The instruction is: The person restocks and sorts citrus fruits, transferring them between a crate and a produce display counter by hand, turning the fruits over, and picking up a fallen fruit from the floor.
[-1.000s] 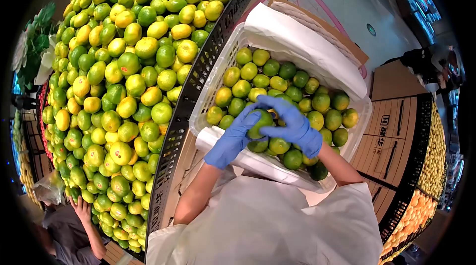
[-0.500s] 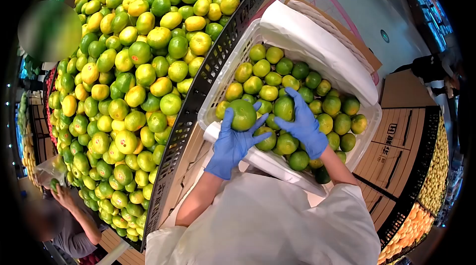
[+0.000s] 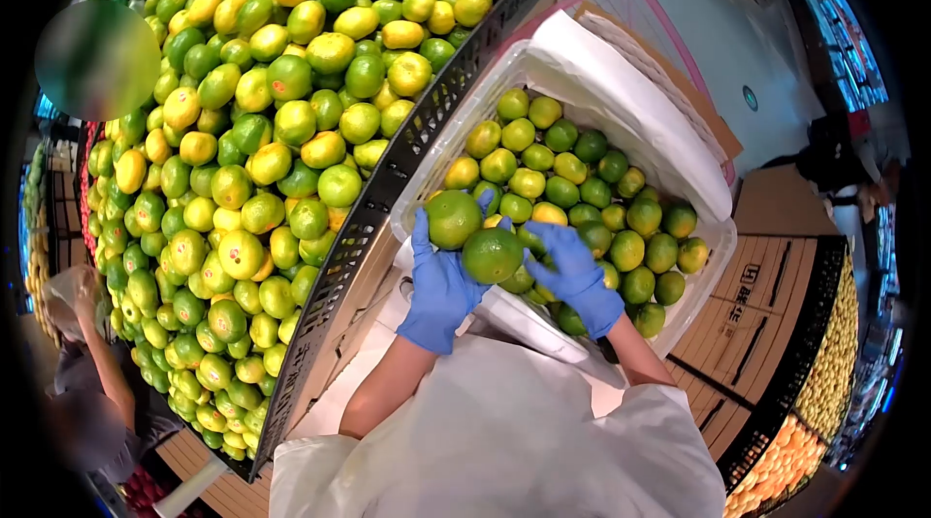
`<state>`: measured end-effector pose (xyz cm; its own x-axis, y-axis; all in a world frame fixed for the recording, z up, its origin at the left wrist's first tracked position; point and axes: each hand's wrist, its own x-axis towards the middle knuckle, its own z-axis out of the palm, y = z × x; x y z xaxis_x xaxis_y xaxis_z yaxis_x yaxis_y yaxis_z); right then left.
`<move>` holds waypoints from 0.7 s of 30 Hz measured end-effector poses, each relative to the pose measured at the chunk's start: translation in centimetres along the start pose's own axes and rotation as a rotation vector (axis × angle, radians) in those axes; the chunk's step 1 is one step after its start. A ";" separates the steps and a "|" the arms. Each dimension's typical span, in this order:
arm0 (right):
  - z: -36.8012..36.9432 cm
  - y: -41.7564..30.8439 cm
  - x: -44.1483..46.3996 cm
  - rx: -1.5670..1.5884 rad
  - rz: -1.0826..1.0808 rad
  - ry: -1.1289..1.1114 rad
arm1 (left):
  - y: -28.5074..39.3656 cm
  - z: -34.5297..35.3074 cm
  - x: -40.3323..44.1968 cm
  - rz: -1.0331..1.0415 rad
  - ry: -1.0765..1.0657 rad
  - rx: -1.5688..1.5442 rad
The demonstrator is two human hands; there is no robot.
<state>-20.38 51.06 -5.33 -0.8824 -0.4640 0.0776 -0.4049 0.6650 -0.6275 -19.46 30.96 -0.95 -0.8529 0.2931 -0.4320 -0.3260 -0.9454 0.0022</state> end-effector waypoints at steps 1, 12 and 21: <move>0.4 0.1 -0.4 -0.044 0.001 -0.263 | 0.3 0.1 -0.5 0.013 -0.002 -0.014; 2.3 -0.1 3.6 -0.176 -0.049 -0.745 | 7.2 -0.9 -10.3 0.287 -0.113 -0.269; 0.1 -17.5 15.1 0.030 -0.417 -0.300 | 12.7 -2.5 -20.5 0.591 -0.172 -0.376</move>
<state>-26.58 32.36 6.75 -0.5379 -0.8366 0.1034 -0.6971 0.3724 -0.6127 -5.06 12.59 5.73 -0.9058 -0.2932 -0.3059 0.3454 -0.9291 -0.1323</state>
